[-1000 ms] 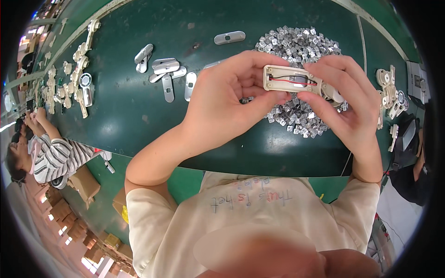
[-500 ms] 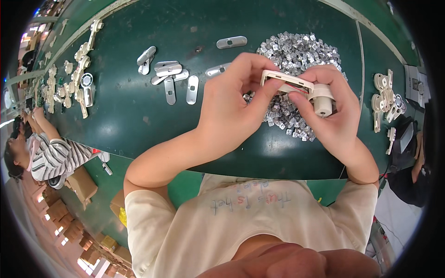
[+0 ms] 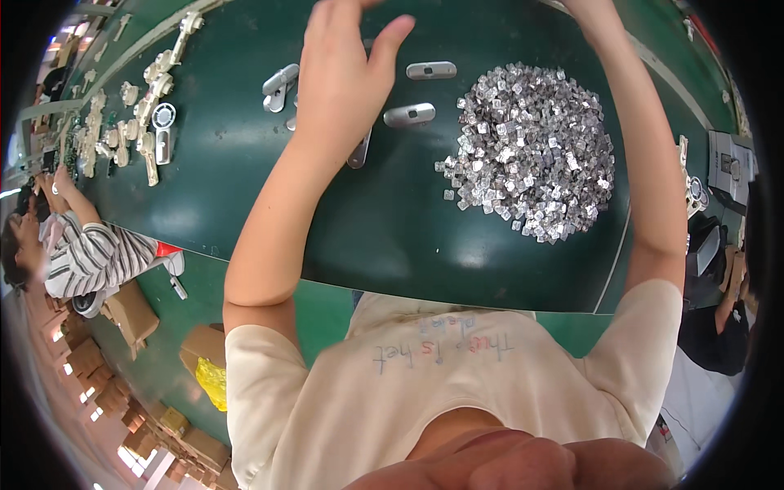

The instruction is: Assembling small metal components into plastic housings on an industrial assembly line.

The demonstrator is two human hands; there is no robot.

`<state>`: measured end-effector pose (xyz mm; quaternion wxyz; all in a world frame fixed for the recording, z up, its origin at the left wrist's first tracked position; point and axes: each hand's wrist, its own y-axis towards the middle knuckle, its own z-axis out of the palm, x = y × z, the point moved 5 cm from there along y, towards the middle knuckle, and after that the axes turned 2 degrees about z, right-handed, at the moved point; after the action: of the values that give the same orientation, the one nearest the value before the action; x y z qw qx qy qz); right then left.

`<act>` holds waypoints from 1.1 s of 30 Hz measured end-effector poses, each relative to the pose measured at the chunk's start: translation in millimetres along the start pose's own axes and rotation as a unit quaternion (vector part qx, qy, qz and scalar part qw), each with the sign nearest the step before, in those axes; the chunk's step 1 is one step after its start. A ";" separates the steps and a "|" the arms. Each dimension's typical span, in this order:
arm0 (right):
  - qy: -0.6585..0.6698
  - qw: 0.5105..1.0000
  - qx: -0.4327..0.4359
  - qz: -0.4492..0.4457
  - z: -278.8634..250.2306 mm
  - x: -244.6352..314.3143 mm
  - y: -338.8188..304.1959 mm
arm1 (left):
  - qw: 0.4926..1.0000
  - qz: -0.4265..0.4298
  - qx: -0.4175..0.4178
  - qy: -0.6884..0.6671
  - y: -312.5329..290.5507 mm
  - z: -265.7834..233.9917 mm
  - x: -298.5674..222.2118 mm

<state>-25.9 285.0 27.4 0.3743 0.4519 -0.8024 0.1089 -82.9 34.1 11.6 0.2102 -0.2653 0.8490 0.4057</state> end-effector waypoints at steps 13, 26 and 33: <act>-0.148 0.963 0.174 -0.145 9.6 16.2 -151.9 | 0.956 -0.156 0.222 -0.109 -26.6 30.3 3.3; 0.054 0.991 0.122 0.003 -9.3 -11.7 -147.7 | 0.846 -0.252 0.168 -0.438 -37.4 26.1 -41.1; 0.283 0.943 0.169 0.038 -6.9 -12.8 -148.3 | 0.778 -0.314 0.184 -0.512 -47.0 35.8 -46.6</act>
<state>101.2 212.6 -1.0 0.4998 0.4284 -0.6498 0.3800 -12.8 50.9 -9.7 0.7743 -0.2269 0.5446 0.2287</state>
